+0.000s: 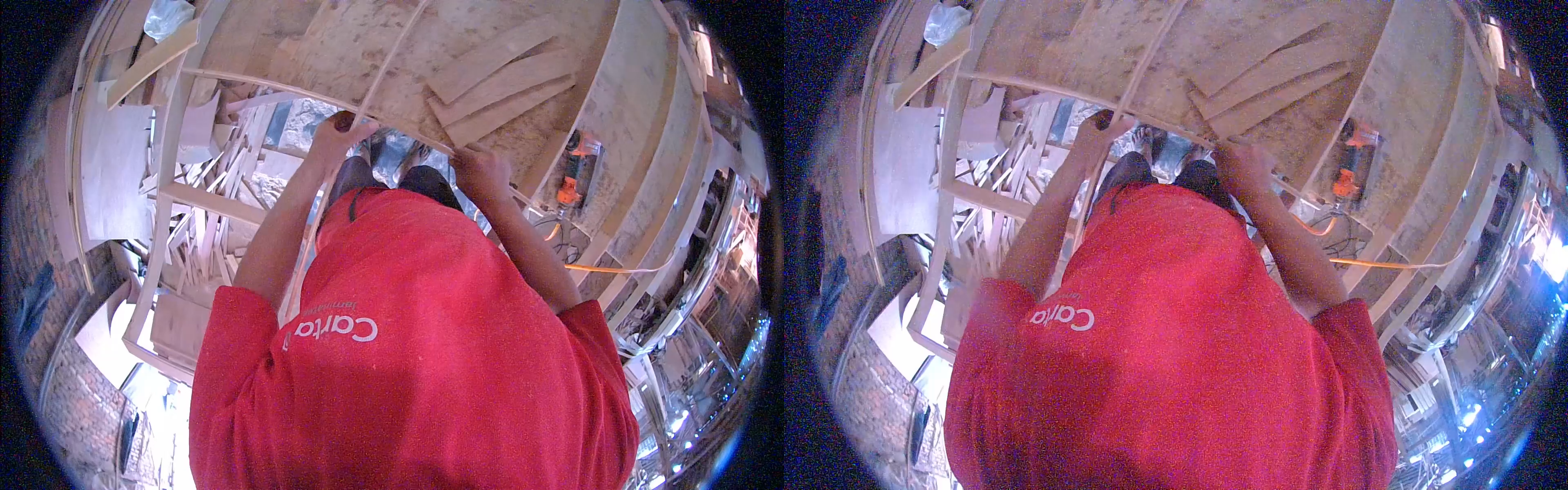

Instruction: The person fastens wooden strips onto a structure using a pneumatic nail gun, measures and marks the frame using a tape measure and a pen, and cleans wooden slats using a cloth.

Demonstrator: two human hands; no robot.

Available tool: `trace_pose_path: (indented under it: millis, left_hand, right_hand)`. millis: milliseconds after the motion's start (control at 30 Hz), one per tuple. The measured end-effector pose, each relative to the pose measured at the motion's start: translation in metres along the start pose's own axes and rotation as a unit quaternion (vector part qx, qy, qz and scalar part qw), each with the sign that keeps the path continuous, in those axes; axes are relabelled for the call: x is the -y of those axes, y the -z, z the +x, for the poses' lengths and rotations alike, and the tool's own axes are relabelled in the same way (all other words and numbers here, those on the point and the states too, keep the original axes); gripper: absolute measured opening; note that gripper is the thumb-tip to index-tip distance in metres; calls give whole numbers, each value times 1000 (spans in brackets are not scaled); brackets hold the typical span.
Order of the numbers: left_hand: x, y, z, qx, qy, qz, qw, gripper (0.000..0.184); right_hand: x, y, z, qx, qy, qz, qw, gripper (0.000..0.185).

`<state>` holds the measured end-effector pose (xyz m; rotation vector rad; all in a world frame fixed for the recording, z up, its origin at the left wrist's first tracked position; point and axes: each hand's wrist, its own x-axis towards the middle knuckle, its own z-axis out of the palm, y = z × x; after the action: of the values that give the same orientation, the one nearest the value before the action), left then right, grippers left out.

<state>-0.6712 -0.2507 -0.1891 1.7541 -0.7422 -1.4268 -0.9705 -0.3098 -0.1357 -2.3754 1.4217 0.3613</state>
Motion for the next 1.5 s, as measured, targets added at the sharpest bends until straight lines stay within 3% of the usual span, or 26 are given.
trace_pose_path:
  millis: [67,133,200,300,333,400,467,567,600,667,700,733,767,833,900,967,1000,1033,1067,1133,1167,1200,1233,1267,1333,1500]
  left_hand:
    - [-3,-2,-12,-56,-60,32,996,41]
    - [-21,-2,-41,-258,-153,260,918,37]
    - [-38,-9,-63,-72,-42,151,985,36]
    - [-37,-52,-70,175,154,-29,972,38]
    - [-32,-62,-65,172,150,-30,973,38]
    - [-16,-82,-51,231,257,-176,922,47]
    - [-4,-95,-39,224,261,-265,901,57]
    - [22,-103,-25,194,169,-327,909,50]
    - [32,-102,-19,183,-40,-180,966,44]
    - [40,-102,-8,181,-257,-26,949,39]
    - [22,-103,-16,163,-57,-230,958,36]
    - [10,-107,-21,141,156,-406,889,34]
    - [22,-110,-17,138,153,-401,893,35]
    - [48,-99,-8,156,58,-241,956,36]
    - [40,-106,-11,187,-53,-87,977,35]
    - [25,-103,-16,121,143,-374,908,36]
    - [21,-104,-17,119,144,-374,909,36]
    - [19,-106,-19,123,150,-377,906,36]
    - [18,-103,-20,119,156,-379,904,36]
    - [24,-105,-12,121,149,-362,912,36]
    - [31,-101,-9,140,-6,-204,969,34]
    - [26,-101,-10,133,-3,-202,970,32]
    - [20,-102,-12,127,0,-201,971,30]
    - [3,-105,-19,102,134,-376,911,28]
    - [7,-102,-30,91,140,-385,908,27]
    - [-6,-111,-27,89,133,-404,901,25]
  right_hand:
    - [-2,0,0,-22,15,7,1000,15]
    - [0,5,1,-21,19,4,1000,15]
    - [-1,4,0,-16,29,2,999,16]
    - [-2,-2,3,-18,19,6,1000,18]
    - [-2,0,4,-3,23,-15,1000,19]
    - [-3,6,3,9,28,-41,999,19]
    - [-1,10,1,0,34,-24,999,20]
    - [-2,7,1,-12,34,-14,999,20]
    - [-3,2,0,-14,26,-13,999,20]
    - [-7,-5,-1,-7,37,14,999,17]
    - [-6,0,-2,23,30,10,999,15]
    - [-2,5,-1,50,15,3,999,14]
    - [0,6,0,60,4,-1,998,15]
    - [2,6,2,69,-11,16,997,17]
    - [-16,16,-9,62,-27,31,997,19]
    - [-34,37,-21,-130,9,132,983,34]
    - [-53,56,-31,-153,-76,186,968,49]
    - [-106,28,-38,-167,-180,187,951,52]
    - [-154,15,-43,-323,-133,139,927,50]
    - [-174,72,-50,-132,-426,198,873,46]
    - [-272,-4,-64,-229,-331,267,875,44]
    - [-330,-43,-63,-189,-264,266,908,49]
    - [-342,-57,-56,-192,-260,295,899,53]
    - [-333,-62,-68,-200,-268,318,887,57]
    - [-272,-15,-70,-184,-194,164,950,62]
    - [-319,-27,-61,-189,-176,176,950,64]
